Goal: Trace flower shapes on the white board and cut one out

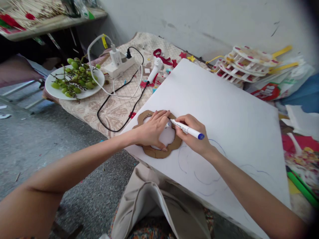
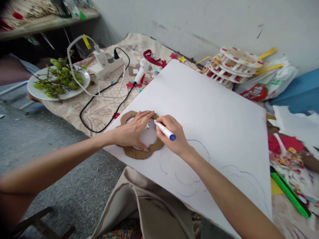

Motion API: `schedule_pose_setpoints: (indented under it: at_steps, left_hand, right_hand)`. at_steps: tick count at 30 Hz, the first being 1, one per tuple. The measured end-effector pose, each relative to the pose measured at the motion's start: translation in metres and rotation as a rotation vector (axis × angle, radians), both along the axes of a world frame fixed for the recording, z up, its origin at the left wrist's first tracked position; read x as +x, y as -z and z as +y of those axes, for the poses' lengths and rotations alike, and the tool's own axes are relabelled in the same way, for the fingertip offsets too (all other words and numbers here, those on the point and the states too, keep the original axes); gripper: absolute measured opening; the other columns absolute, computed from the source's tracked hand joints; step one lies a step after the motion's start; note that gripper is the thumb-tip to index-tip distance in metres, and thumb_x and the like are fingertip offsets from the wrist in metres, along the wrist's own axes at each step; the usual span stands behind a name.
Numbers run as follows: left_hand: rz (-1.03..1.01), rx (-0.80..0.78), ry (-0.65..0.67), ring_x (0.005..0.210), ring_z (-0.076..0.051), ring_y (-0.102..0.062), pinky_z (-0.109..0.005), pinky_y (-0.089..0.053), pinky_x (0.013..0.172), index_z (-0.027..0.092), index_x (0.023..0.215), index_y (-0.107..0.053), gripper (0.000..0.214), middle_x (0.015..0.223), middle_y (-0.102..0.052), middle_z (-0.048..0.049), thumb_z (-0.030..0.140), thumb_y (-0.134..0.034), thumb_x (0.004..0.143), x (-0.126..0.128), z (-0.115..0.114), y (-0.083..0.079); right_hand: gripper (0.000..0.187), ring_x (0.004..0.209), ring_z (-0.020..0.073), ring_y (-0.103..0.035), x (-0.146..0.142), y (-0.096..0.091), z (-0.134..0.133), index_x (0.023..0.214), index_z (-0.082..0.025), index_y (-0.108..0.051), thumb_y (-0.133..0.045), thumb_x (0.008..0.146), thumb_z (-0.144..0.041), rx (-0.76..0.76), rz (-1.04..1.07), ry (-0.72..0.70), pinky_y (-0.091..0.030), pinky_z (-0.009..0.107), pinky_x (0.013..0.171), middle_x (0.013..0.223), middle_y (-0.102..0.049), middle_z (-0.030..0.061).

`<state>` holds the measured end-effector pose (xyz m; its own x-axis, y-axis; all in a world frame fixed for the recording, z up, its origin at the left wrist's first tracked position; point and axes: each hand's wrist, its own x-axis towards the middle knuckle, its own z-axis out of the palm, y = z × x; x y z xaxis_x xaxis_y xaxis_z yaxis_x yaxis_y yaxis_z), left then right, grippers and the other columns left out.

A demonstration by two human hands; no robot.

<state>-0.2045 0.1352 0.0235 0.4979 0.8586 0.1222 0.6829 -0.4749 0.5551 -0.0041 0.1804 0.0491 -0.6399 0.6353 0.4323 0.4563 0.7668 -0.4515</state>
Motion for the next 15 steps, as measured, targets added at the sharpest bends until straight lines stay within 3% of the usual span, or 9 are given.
schedule_pose_setpoints:
  at_steps: [6, 15]
  left_hand:
    - [0.006, 0.002, 0.000, 0.146, -0.039, -0.010, -0.058, -0.009, 0.116, 0.007, 0.137, -0.024, 0.107, 0.153, -0.018, -0.0310, 0.061, -0.076, 0.060, 0.0001, 0.0006, 0.0005]
    - [-0.002, 0.008, 0.010, 0.146, -0.040, -0.010, -0.059, -0.010, 0.115, 0.009, 0.136, -0.025, 0.105, 0.153, -0.018, -0.0307, 0.061, -0.076, 0.061, -0.0007, 0.0009, 0.0014]
  right_hand:
    - [0.015, 0.090, 0.0193, -0.061, 0.0025, -0.0005, 0.0044, 0.100, -0.023, -0.058, -0.050, 0.089, -0.017, 0.024, -0.049, -0.114, -0.049, 0.034, 0.078, 0.093, -0.064, 0.0045]
    - [0.017, 0.092, 0.0196, -0.061, 0.0048, 0.0011, 0.0077, 0.105, -0.022, -0.059, -0.050, 0.092, -0.016, 0.046, -0.048, -0.189, -0.050, 0.035, 0.082, 0.097, -0.065, 0.0067]
